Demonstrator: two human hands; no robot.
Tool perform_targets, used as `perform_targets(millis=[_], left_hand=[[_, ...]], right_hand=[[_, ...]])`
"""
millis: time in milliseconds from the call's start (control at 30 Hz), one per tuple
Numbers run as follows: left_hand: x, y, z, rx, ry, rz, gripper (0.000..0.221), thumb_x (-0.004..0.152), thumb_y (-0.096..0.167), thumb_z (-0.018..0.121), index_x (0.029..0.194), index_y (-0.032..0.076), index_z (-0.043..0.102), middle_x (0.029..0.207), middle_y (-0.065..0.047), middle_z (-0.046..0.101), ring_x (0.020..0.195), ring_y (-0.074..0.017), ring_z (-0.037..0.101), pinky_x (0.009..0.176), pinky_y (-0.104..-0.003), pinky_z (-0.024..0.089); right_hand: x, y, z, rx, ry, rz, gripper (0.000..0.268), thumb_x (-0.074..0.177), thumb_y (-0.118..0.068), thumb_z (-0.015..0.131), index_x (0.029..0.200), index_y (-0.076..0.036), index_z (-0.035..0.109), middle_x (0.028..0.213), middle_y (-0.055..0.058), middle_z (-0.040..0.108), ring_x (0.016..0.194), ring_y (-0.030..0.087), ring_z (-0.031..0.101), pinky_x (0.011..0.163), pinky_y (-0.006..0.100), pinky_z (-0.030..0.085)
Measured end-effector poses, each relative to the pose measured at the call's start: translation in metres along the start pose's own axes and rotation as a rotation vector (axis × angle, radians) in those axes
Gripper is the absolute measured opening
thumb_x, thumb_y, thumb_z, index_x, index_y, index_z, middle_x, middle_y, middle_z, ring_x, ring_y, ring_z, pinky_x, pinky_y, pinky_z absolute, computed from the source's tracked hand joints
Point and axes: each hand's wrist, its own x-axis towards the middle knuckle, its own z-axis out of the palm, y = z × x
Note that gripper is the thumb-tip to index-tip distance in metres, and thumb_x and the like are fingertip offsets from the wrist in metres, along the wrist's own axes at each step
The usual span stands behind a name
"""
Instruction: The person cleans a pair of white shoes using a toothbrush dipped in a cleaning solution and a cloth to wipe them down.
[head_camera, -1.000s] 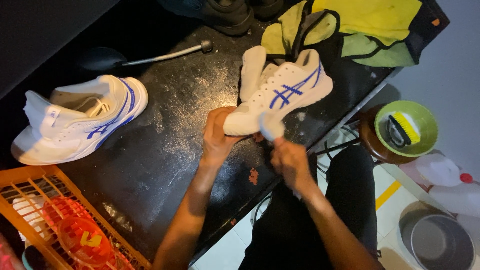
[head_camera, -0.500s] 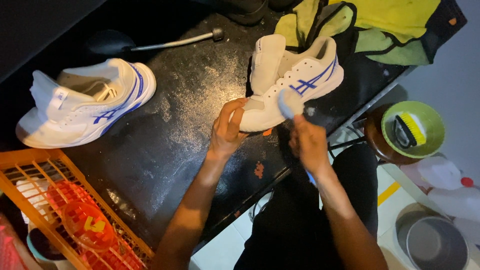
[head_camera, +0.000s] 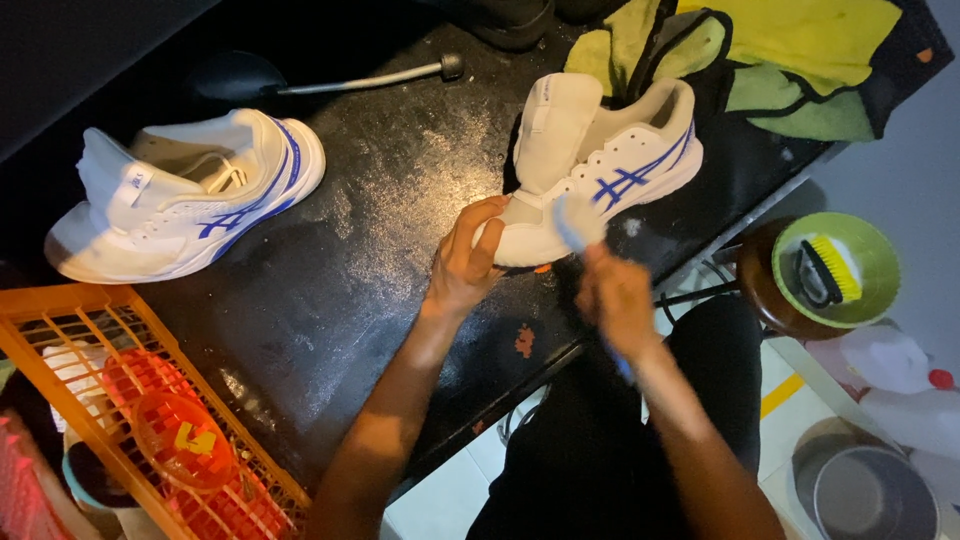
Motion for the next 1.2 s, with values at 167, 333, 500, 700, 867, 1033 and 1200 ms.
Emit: perform_targets(millis=[167,333,500,700,867,1033,1200], left_hand=[[0.021,0.014,-0.012,-0.013,0.012,0.019,0.05,0.07,-0.001,0.075,0.109,0.0,0.044,0.101,-0.018,0.049,0.095,-0.0388,0.058,0.077,-0.05,0.053],[0.02,0.015,-0.011,0.013,0.03,0.021,0.044,0.074,0.0,0.073,0.107,-0.003,0.046,0.102,-0.019,0.05,0.095,-0.0386,0.059,0.078,-0.046,0.053],[0.014,0.011,-0.007,-0.01,0.012,-0.014,0.051,0.071,-0.002,0.073,0.112,0.003,0.044,0.101,-0.018,0.049,0.096,-0.0362,0.058,0.079,-0.049,0.054],[0.017,0.013,-0.009,0.029,0.028,-0.016,0.051,0.069,-0.002,0.077,0.109,-0.002,0.045,0.101,-0.017,0.051,0.093,-0.037,0.06,0.075,-0.046,0.054],[0.02,0.02,-0.011,0.048,0.011,-0.061,0.054,0.069,0.002,0.078,0.111,0.003,0.044,0.101,-0.016,0.051,0.094,-0.0342,0.06,0.078,-0.046,0.056],[0.014,0.014,-0.008,0.062,0.004,-0.12,0.055,0.07,0.008,0.08,0.11,0.003,0.043,0.102,-0.015,0.051,0.093,-0.0336,0.061,0.079,-0.048,0.056],[0.021,0.019,-0.01,0.033,0.037,-0.23,0.056,0.072,0.012,0.08,0.114,0.002,0.044,0.101,-0.015,0.052,0.093,-0.0324,0.061,0.078,-0.046,0.057]], right_hand=[[-0.021,-0.001,0.028,0.213,0.023,0.082,0.049,0.096,-0.038,0.041,0.055,-0.013,0.047,0.037,0.0,0.043,0.03,0.008,0.04,0.029,0.019,0.032],[-0.023,0.0,0.02,0.142,0.052,-0.002,0.044,0.097,-0.027,0.043,0.055,-0.012,0.045,0.04,-0.001,0.038,0.032,0.005,0.037,0.03,0.019,0.029],[-0.032,0.03,0.037,0.298,0.058,0.18,0.043,0.097,-0.032,0.039,0.06,-0.012,0.046,0.044,0.001,0.046,0.036,0.008,0.041,0.033,0.018,0.035],[-0.022,0.006,0.018,0.116,0.215,0.075,0.044,0.099,-0.034,0.041,0.059,-0.015,0.045,0.044,-0.003,0.041,0.035,0.003,0.04,0.03,0.017,0.031],[-0.028,0.056,0.034,0.26,0.261,0.156,0.043,0.096,-0.034,0.043,0.057,-0.015,0.044,0.042,-0.004,0.041,0.033,0.003,0.039,0.028,0.016,0.029],[-0.022,0.026,0.027,0.195,0.192,0.089,0.045,0.095,-0.025,0.045,0.052,-0.012,0.046,0.037,0.004,0.046,0.03,0.011,0.043,0.027,0.019,0.032],[-0.004,0.025,0.0,0.199,0.255,0.023,0.044,0.1,-0.029,0.036,0.059,-0.014,0.042,0.04,0.0,0.041,0.033,0.007,0.042,0.029,0.02,0.033]])
